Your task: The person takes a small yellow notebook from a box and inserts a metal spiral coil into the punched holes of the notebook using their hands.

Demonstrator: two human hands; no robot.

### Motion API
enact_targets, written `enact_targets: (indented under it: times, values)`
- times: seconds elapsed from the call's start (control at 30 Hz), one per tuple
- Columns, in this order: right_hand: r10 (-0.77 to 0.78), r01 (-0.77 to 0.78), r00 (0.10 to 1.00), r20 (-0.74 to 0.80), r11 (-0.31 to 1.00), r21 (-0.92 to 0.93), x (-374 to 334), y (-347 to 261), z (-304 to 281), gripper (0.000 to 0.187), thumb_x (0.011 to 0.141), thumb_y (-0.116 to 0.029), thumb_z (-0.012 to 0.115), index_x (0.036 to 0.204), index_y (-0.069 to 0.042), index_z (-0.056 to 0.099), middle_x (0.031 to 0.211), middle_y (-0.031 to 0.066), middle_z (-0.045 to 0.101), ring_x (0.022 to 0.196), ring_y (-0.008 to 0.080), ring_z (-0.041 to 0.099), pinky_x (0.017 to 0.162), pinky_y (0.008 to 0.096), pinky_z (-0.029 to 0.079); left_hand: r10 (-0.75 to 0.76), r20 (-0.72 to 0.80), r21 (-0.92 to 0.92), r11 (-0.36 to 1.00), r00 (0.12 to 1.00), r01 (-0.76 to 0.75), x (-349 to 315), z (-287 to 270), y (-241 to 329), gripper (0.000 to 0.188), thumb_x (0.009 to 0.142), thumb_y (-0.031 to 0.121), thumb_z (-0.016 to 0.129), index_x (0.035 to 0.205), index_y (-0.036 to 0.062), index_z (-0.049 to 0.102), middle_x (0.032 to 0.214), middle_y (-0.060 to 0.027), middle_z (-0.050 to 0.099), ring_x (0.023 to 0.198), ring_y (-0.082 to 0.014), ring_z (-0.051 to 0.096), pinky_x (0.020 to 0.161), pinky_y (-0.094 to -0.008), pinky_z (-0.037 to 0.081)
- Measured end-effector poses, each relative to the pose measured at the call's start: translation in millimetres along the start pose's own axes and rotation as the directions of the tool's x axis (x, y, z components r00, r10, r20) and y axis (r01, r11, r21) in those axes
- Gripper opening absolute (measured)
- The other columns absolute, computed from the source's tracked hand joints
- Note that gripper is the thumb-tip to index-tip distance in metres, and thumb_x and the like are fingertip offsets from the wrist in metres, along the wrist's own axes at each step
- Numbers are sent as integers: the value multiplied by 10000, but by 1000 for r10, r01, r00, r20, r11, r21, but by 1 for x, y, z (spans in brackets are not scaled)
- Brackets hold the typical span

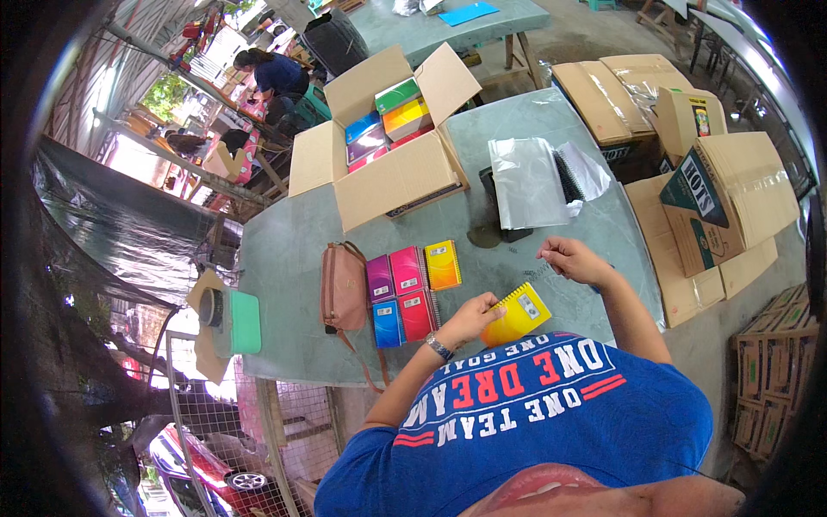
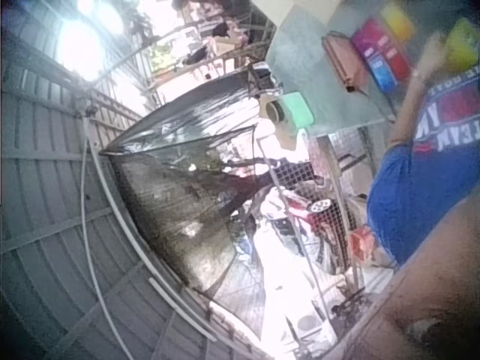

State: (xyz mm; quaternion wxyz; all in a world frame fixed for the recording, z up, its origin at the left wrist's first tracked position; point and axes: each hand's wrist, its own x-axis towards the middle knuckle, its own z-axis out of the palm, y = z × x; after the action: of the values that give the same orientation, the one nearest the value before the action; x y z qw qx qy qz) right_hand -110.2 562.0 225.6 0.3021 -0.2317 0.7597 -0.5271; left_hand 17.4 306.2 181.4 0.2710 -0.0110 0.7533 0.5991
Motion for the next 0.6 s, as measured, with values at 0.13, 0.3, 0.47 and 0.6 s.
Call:
enact_targets:
  times: [0.13,0.3,0.47,0.6]
  values:
    - [114,-113,992,-52,993,30,-1,4,0,218,925,-258,555,930,-45,600,669,1,556,608,78,535,529,262,429,-26,-59,102,994,998,32,-1,4,20,274,944,257,522,974,-13,551,869,-55,605,797,-112,525,745,-276,447]
    - [-113,87,990,89,963,255,-1,12,-2,108,844,-136,665,892,-52,616,708,0,579,662,88,544,587,256,452,54,-56,108,993,997,-47,-1,-1,-7,366,966,314,469,986,-35,577,911,-47,622,817,-119,541,777,-296,448]
    - [-92,93,996,-15,996,13,0,6,-7,105,895,-144,590,929,-50,622,692,-27,545,626,66,479,567,237,412,-32,-24,46,998,999,33,-4,4,17,305,942,265,539,994,-30,593,904,-49,632,831,-104,539,769,-264,447]
    - [-71,61,994,-79,991,-121,-1,-7,1,262,954,-283,498,936,-60,634,588,-36,453,535,73,417,501,255,376,-45,21,-17,999,999,45,-5,4,29,291,929,243,566,1008,-36,588,917,-51,631,853,-102,561,770,-240,449]
